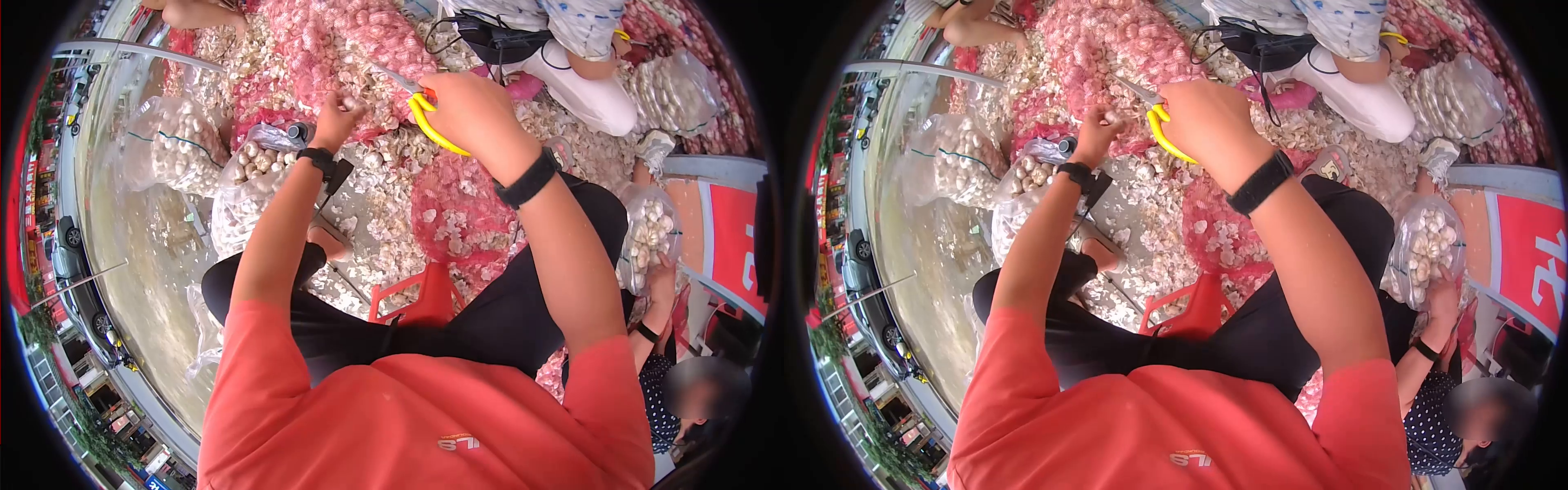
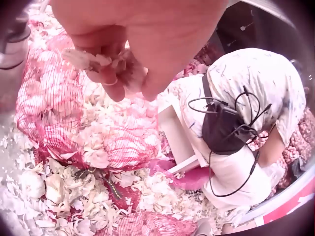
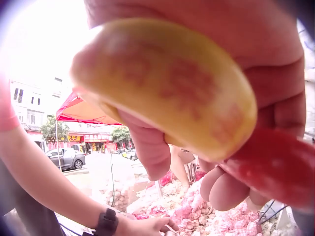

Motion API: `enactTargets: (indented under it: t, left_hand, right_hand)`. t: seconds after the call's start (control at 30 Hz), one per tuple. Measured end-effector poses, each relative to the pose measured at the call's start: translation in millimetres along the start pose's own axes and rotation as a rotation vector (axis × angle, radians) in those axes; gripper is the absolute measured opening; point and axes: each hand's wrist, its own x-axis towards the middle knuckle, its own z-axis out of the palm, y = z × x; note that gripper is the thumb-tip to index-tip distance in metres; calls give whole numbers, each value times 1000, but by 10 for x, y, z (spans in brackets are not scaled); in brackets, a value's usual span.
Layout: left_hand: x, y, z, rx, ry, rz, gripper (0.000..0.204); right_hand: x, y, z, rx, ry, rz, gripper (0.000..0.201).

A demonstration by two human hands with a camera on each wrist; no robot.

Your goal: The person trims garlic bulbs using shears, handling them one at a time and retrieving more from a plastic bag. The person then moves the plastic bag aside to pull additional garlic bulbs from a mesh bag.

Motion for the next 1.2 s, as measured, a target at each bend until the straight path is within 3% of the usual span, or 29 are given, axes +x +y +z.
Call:
enactTargets:
  t: [0.07,0.13,0.2,0.27,0.3,0.33,0.43,0.53,0.67,0.73,0.77,0.97,1.0,1.03,1.2]
  left_hand:
    - [-209,418,-149,-70,6,48,52]
    - [-519,845,-333,-271,-95,72,57]
    - [-777,1099,-457,-264,-72,91,57]
    - [-974,1308,-576,-257,-28,128,58]
    - [-1073,1381,-638,-233,-35,148,55]
    - [-1172,1401,-672,-236,-38,155,55]
    - [-1331,1365,-694,-370,15,157,52]
    - [-1324,1357,-653,-362,-65,129,49]
    - [-1219,1309,-557,-402,-199,116,49]
    - [-1155,1218,-510,-423,-215,127,47]
    - [-1152,1185,-504,-379,-222,82,47]
    - [-1050,935,-459,-312,-176,66,46]
    - [-1052,923,-457,-185,-160,64,47]
    - [-1065,906,-445,-59,-145,58,49]
    - [-1040,859,-452,-170,-189,54,51]
  right_hand:
    - [-17,-33,15,14,-39,-8,33]
    - [-24,-83,51,31,-24,-13,33]
    - [-66,-163,88,41,-14,-22,33]
    - [-121,-273,114,272,-30,29,28]
    - [-153,-318,128,391,-115,98,43]
    - [-205,-341,191,385,-108,98,43]
    - [-312,-272,591,913,-335,133,62]
    - [-380,-264,731,1029,-385,174,62]
    - [-338,-297,699,892,-381,131,63]
    - [-331,-302,761,597,-167,61,74]
    - [-347,-319,780,540,-133,78,68]
    - [-344,-393,800,353,-257,175,55]
    - [-352,-413,795,316,-315,221,52]
    - [-369,-413,833,324,-233,177,44]
    - [-382,-425,817,383,-194,151,35]
